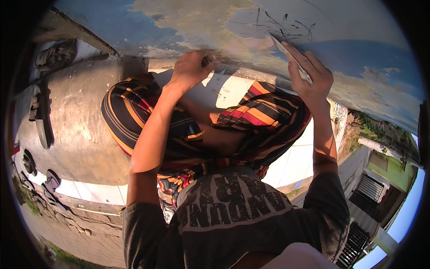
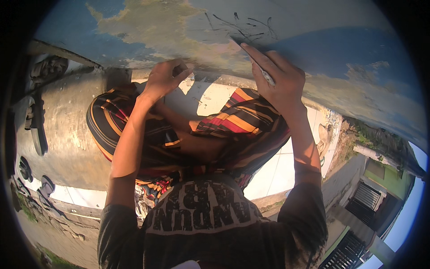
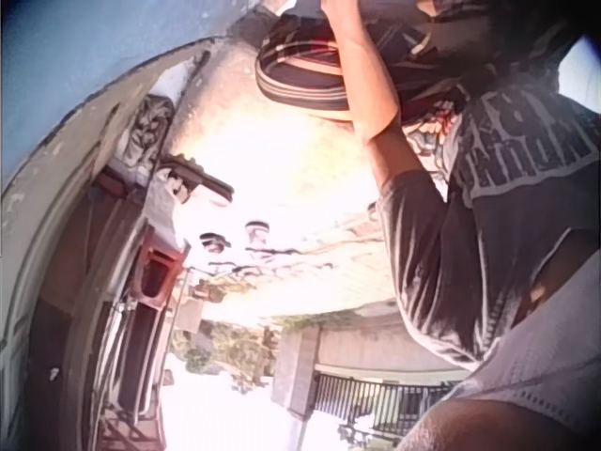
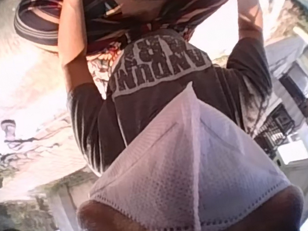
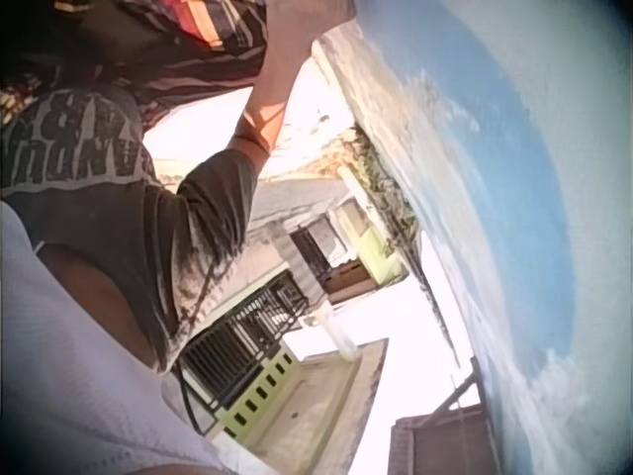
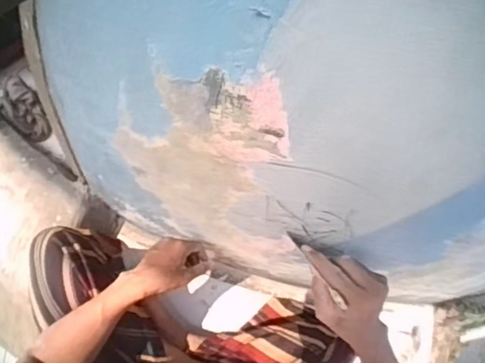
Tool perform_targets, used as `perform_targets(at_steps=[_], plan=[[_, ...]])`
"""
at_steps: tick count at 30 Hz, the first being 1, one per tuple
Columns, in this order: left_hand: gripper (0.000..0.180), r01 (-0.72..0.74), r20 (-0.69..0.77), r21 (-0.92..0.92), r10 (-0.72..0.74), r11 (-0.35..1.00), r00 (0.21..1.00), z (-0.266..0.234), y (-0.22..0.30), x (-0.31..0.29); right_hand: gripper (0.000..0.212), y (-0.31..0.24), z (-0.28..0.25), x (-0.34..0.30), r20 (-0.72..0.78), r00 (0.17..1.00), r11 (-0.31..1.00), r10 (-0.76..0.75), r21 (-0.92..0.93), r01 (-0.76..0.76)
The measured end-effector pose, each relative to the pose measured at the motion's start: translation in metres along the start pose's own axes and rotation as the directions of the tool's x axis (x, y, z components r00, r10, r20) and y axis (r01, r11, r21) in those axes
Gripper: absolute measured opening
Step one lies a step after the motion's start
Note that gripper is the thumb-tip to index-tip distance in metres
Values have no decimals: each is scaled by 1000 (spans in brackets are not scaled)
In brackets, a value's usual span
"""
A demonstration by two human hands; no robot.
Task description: The person scrapes a blue wall with a metal scraper to remove old paint and debris.
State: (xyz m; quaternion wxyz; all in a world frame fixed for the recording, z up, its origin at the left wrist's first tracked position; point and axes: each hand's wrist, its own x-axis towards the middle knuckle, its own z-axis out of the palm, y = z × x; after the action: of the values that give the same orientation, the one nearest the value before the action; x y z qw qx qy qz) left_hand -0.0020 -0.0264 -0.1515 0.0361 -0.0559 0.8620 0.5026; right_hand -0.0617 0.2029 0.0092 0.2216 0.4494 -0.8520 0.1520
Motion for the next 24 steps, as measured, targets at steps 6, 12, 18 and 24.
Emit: perform_targets(at_steps=[6, 12, 18, 24], plan=[[25, -33, -27, 35, 34, 999, 999, 1, -3, 0, 34, 1, 6, -1, -35, 999, 1000, 4, 26, -3], [25, -68, -27, 14, 68, 998, 997, 2, -1, 1, 31, 0, 1, -2, -31, 992, 989, 120, 91, -117], [27, -87, -43, -95, 83, 992, 996, -2, 10, -1, 25, -10, 14, -22, 25, 931, 847, 364, 407, -342], [26, 25, 46, -723, 12, 690, 999, 31, 42, -6, 23, -24, 50, -55, 33, 725, 562, 688, 608, -561]])
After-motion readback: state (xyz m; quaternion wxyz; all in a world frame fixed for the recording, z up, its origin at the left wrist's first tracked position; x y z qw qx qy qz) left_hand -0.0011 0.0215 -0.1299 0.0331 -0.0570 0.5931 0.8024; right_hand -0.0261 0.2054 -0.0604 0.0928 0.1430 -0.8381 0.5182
